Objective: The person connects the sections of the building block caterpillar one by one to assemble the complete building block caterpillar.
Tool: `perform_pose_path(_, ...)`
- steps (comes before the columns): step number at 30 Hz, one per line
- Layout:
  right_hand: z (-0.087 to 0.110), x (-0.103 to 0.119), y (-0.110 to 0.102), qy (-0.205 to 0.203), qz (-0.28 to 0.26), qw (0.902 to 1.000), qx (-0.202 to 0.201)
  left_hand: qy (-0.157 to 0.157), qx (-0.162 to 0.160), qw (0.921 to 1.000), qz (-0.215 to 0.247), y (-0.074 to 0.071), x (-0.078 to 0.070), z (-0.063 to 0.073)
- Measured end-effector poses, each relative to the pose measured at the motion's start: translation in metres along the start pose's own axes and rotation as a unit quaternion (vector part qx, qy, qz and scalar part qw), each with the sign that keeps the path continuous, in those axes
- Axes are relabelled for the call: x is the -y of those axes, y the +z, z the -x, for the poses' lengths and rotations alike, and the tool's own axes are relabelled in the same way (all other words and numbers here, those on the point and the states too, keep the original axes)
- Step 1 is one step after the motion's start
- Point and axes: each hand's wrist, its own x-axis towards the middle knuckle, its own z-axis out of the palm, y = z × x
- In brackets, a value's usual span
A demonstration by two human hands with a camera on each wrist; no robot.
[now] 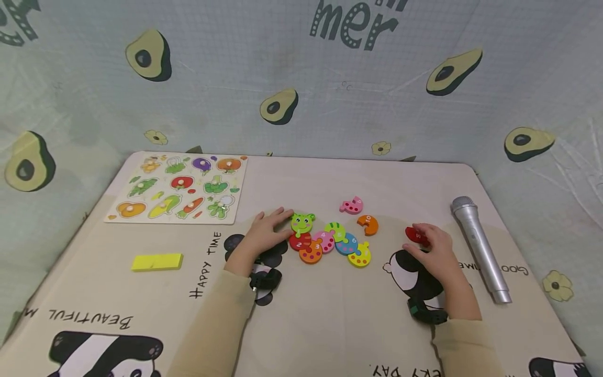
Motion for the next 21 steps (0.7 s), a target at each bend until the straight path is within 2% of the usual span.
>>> perform_pose_path(14, -0.013, -0.021, 0.003, 0.005, 0.038, 0.9992, -0.006, -0.001, 0.002, 1.0000, 0.002, 0.001, 0.000, 0.002)
perform_pose_path(21, -0.014, -0.023, 0.004, -0.017, 0.037, 0.9990, -0.018, 0.001, 0.000, 1.0000, -0.001, 0.000, 0.000, 0.000)
